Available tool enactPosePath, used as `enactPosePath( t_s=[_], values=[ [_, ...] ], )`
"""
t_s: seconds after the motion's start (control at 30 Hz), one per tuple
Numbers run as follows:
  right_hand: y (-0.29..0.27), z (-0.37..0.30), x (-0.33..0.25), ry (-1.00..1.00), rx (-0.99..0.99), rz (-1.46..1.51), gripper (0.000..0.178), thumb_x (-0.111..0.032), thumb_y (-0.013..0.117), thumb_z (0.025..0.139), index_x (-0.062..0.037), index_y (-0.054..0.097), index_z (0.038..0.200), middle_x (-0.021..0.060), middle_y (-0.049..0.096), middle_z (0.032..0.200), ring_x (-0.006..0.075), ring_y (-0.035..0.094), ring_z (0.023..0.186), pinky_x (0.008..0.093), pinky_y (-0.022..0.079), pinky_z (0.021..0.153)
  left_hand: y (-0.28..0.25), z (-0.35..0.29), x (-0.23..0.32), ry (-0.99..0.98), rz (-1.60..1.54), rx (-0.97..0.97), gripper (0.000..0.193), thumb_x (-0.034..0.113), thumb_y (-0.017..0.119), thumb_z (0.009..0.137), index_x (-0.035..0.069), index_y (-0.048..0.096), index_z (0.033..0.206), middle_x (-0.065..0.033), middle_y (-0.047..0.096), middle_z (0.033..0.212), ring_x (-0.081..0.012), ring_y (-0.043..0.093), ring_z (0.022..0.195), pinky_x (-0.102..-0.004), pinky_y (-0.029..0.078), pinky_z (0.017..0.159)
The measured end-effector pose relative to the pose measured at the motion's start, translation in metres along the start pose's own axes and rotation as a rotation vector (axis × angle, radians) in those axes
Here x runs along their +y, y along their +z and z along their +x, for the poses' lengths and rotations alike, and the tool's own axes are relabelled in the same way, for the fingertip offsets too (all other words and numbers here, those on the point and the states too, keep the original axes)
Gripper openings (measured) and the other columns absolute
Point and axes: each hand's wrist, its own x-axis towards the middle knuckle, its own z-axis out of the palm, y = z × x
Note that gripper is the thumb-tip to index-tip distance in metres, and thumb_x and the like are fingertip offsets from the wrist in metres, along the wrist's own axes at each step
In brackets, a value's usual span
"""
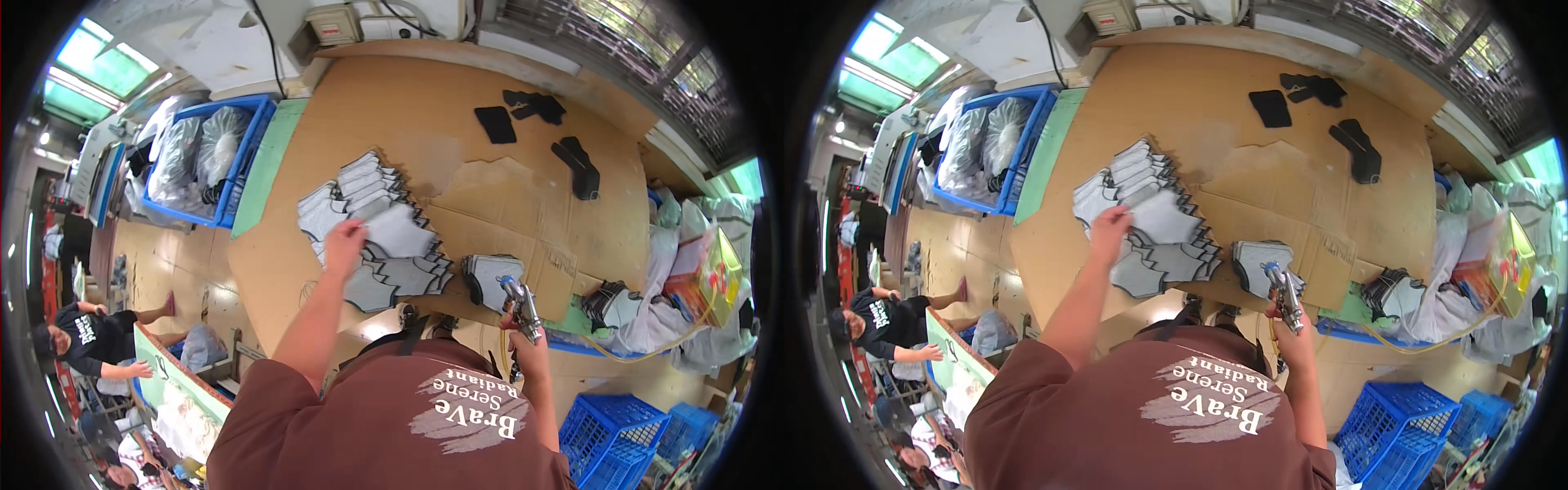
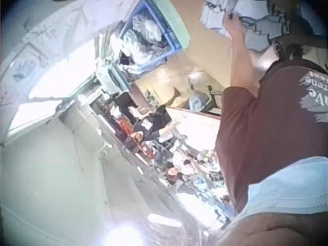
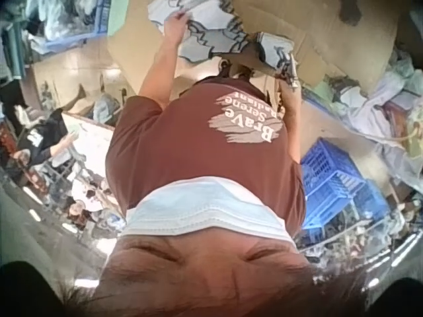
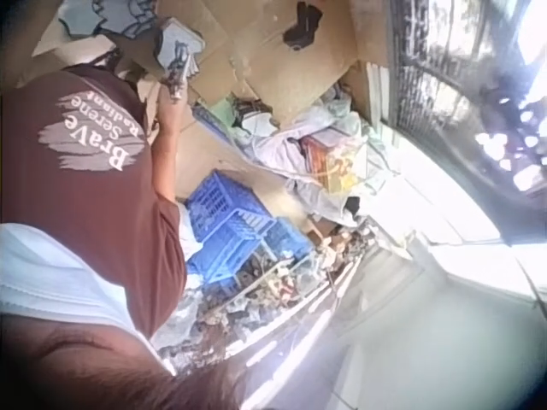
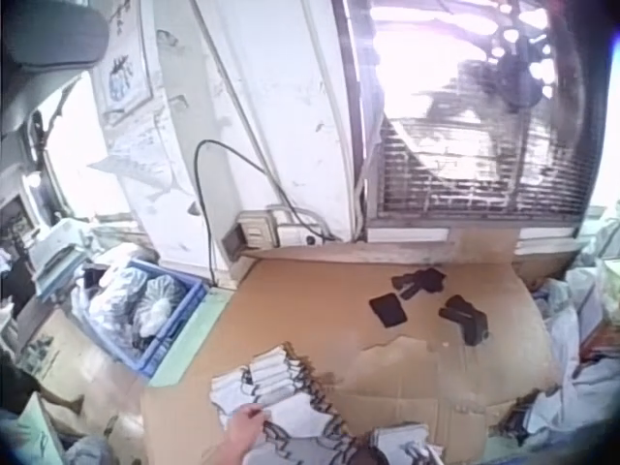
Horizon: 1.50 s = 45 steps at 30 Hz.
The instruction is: Applying adhesive to shoe upper components using a spray gun.
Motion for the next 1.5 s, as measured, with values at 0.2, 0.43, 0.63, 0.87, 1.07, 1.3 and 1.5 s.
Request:
enactPosePath(
  t_s=[0.2, 0.43, 0.63, 0.87, 1.07, 1.3, 1.5],
  values=[
    [0.004, 0.010, 0.002, -0.056, -0.058, -0.095, 0.033, 0.001, 0.048, 0.070, -0.0035, 0.054, 0.103, 0.0037, 0.058, 0.083, 0.0095, 0.052, 0.069, 0.0237, 0.044, 0.057, -0.126, 0.043, -0.056, -0.103, -0.049, 0.206, 0.022, 0.007, 0.059, 0.080, -0.002, 0.059, 0.100, -0.0044, 0.060, 0.084, -0.0100, 0.056, 0.069, -0.0218, 0.045, 0.061],
    [0.019, 0.015, -0.017, 0.027, -0.064, -0.134, 0.025, 0.001, 0.046, 0.073, -0.0012, 0.053, 0.097, 0.0021, 0.055, 0.078, 0.0109, 0.052, 0.072, 0.0258, 0.045, 0.066, -0.092, 0.044, -0.046, 0.352, 0.704, 0.353, 0.024, 0.007, 0.059, 0.077, -0.003, 0.059, 0.099, -0.0162, 0.059, 0.097, -0.0293, 0.055, 0.087, -0.0356, 0.044, 0.078],
    [0.025, 0.013, -0.032, 0.091, -0.023, -0.151, 0.026, 0.005, 0.044, 0.068, 0.0006, 0.052, 0.092, 0.0033, 0.052, 0.075, 0.0125, 0.050, 0.070, 0.0264, 0.044, 0.068, 0.041, -0.026, 0.009, 0.756, 0.481, -0.241, 0.030, 0.010, 0.067, 0.069, 0.002, 0.060, 0.098, -0.0141, 0.056, 0.096, -0.0310, 0.050, 0.093, -0.0371, 0.041, 0.082],
    [0.022, 0.016, -0.014, 0.063, -0.007, -0.158, 0.025, 0.003, 0.045, 0.068, 0.0006, 0.053, 0.091, 0.0032, 0.053, 0.073, 0.0133, 0.051, 0.069, 0.0274, 0.044, 0.067, 0.116, -0.056, 0.042, 0.845, 0.467, -0.558, 0.051, 0.018, 0.074, 0.061, 0.003, 0.058, 0.107, -0.0109, 0.052, 0.099, -0.0287, 0.046, 0.092, -0.0362, 0.038, 0.084],
    [0.018, 0.013, -0.014, 0.032, 0.009, -0.129, 0.024, 0.003, 0.044, 0.069, 0.0002, 0.053, 0.092, 0.0036, 0.054, 0.074, 0.0135, 0.052, 0.069, 0.0275, 0.044, 0.066, 0.123, -0.053, 0.038, 0.849, 0.541, -0.564, 0.048, 0.019, 0.075, 0.059, 0.003, 0.061, 0.102, -0.0095, 0.054, 0.095, -0.0280, 0.046, 0.091, -0.0351, 0.039, 0.082],
    [0.006, 0.006, -0.014, 0.075, 0.120, -0.065, 0.024, 0.004, 0.045, 0.069, -0.0003, 0.053, 0.092, 0.0034, 0.054, 0.074, 0.0123, 0.052, 0.069, 0.0258, 0.044, 0.064, 0.123, -0.057, 0.043, 0.881, 0.558, -0.538, 0.045, 0.018, 0.075, 0.059, 0.005, 0.063, 0.100, -0.0084, 0.054, 0.093, -0.0270, 0.047, 0.088, -0.0355, 0.040, 0.081],
    [-0.003, 0.003, -0.009, -0.014, 0.180, -0.078, 0.023, 0.001, 0.047, 0.069, -0.0025, 0.055, 0.090, 0.0020, 0.055, 0.072, 0.0094, 0.049, 0.060, 0.0232, 0.040, 0.055, 0.124, -0.059, 0.045, 0.897, 0.569, -0.543, 0.042, 0.016, 0.076, 0.058, 0.007, 0.064, 0.097, -0.0071, 0.053, 0.090, -0.0253, 0.047, 0.086, -0.0353, 0.040, 0.079]
  ],
)
